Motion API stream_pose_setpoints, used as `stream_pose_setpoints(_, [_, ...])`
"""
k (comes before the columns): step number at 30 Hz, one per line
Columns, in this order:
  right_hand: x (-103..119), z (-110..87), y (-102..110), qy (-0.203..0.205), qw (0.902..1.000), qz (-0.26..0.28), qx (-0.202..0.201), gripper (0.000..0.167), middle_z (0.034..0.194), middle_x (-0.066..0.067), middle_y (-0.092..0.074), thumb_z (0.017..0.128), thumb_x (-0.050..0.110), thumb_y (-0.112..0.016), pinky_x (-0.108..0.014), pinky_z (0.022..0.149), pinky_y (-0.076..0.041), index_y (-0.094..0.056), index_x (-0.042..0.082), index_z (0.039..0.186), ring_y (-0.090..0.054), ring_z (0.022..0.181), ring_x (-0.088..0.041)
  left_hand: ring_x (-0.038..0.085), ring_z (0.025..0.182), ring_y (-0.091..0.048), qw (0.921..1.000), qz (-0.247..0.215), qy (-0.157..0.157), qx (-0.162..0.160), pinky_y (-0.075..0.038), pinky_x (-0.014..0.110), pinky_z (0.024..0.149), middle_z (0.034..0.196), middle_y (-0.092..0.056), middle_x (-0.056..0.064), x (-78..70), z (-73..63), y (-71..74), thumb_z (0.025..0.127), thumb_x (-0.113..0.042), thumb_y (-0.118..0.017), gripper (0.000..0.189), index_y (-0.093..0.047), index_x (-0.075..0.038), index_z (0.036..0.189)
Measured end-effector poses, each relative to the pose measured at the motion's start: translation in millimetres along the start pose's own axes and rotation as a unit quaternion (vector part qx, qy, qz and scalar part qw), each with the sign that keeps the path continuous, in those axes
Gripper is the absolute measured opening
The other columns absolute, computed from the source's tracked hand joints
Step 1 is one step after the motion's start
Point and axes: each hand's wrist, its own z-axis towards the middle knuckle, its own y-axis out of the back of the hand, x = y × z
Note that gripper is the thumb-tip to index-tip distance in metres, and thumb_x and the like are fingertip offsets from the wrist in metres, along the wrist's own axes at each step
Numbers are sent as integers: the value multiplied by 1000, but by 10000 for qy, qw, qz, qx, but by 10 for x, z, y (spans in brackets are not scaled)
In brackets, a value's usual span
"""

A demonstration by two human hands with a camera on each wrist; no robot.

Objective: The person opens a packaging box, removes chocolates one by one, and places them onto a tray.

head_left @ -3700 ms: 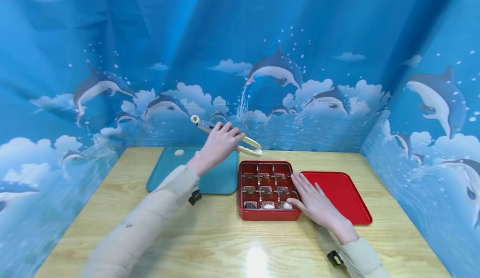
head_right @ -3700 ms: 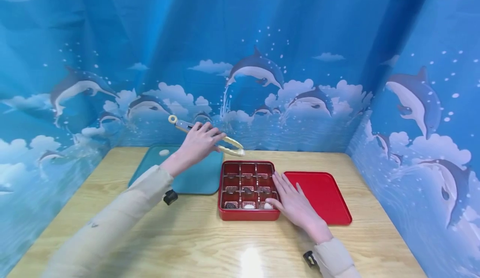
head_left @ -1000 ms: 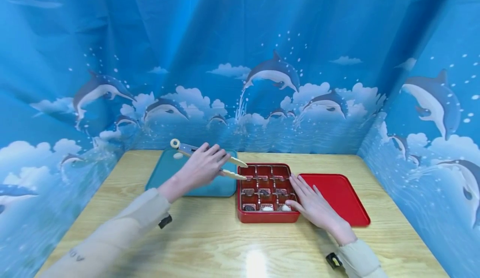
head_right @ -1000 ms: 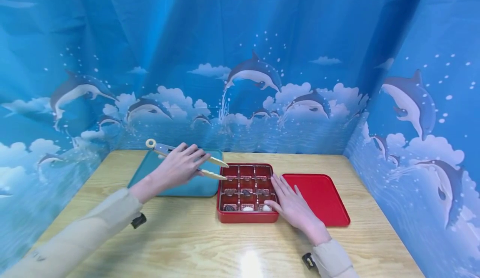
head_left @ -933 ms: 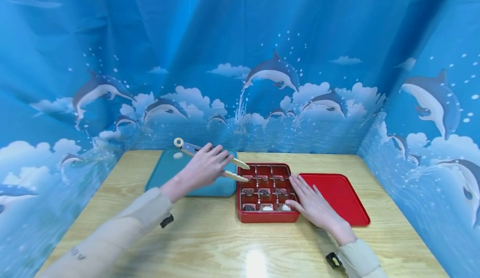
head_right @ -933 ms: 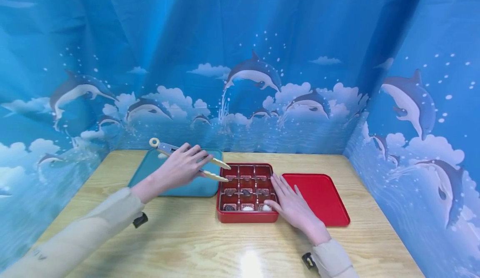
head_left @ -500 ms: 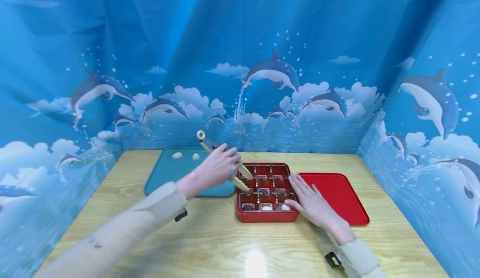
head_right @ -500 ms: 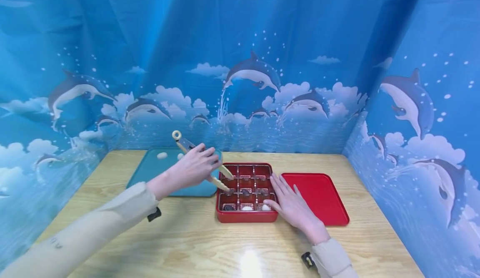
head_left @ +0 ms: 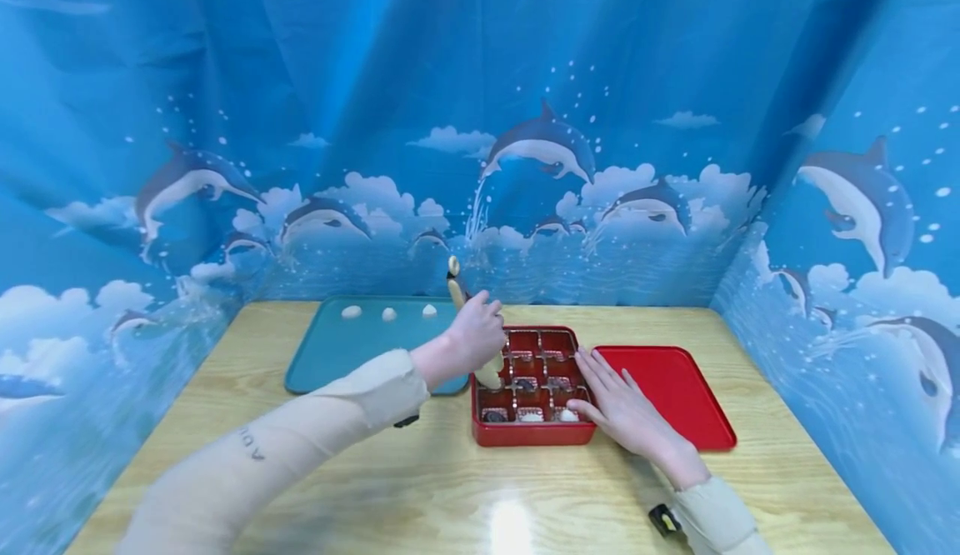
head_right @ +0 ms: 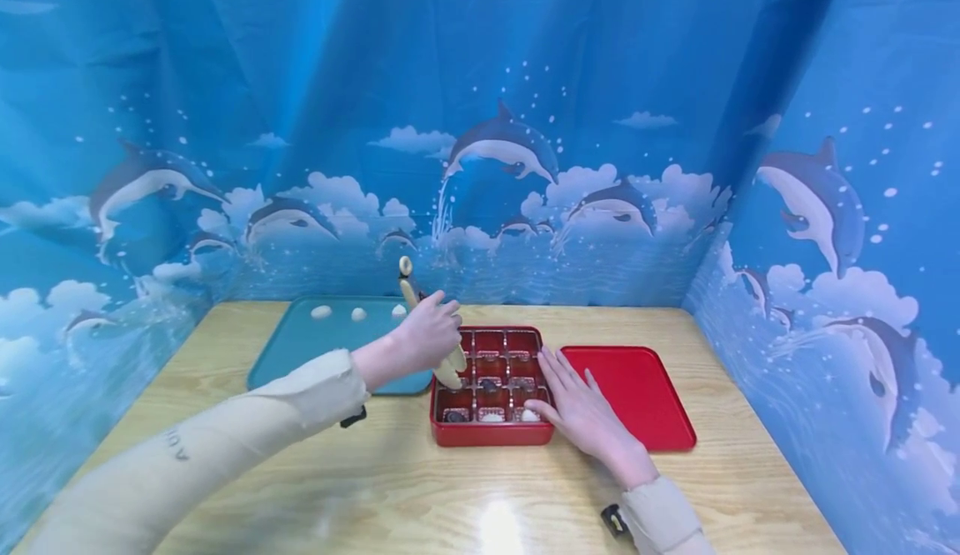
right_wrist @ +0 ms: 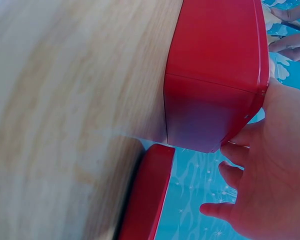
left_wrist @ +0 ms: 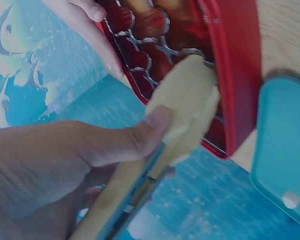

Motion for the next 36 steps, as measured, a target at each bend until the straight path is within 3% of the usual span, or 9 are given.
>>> stream_pose_setpoints(6, [3,-3,-3,35,10000,22,-58,82,166,-16,-23,101,52,-54,-67,116,-21,-26,3,160,-20,152,-42,9,99,-53,9990,143,148,399,-36,30,91,105,-72,-16,-159,107,80,101,-33,-62,19,-78,-35,110])
stream_pose_setpoints(12, [9,9,-20,119,9999,-7,-110,82,166,-17,-24,101,54,-53,-68,115,-21,-26,3,160,-21,151,-43,11,102,-56,9988,19,134,464,-39,33,95,109,-72,-15,-234,156,-25,100,-33,-62,20,-78,-34,112])
stream_pose_setpoints(15, [9,13,-21,78,9999,-1,-66,83,166,-16,-23,101,54,-53,-67,116,-21,-26,3,160,-21,152,-42,11,99,-58,9998,-22,36,178,-41,33,93,104,-73,-15,-211,146,-100,98,-31,-65,16,-79,-33,106])
stream_pose_setpoints(18, [6,11,-14,32,10000,-5,-59,83,166,-16,-24,100,53,-55,-67,116,-21,-26,3,160,-21,152,-42,13,98,-60,9995,-62,-48,-317,-43,34,91,100,-74,-13,-164,105,-186,95,-31,-70,11,-80,-30,100])
stream_pose_setpoints(24, [-7,-4,-13,-3,10000,-53,-54,82,166,-17,-25,101,52,-55,-67,116,-21,-26,4,160,-21,151,-42,16,101,-60,9919,-212,-25,-1250,-46,36,91,101,-74,-9,-68,-49,-356,91,-32,-76,7,-81,-27,93])
stream_pose_setpoints(28, [-8,-8,-13,5,10000,-31,-48,82,166,-16,-24,101,51,-56,-67,116,-20,-26,4,160,-21,151,-42,17,103,-59,9857,-417,52,-1632,-45,35,88,104,-73,-8,-18,-150,-444,87,-37,-79,16,-80,-25,99])
stream_pose_setpoints(36, [-10,3,-1,-5,10000,11,-1,83,166,-17,-23,101,52,-55,-67,117,-19,-25,3,160,-19,152,-43,19,104,-56,9749,-687,226,-2104,-42,34,83,112,-71,-7,72,-333,-604,86,-50,-75,42,-75,-23,118])
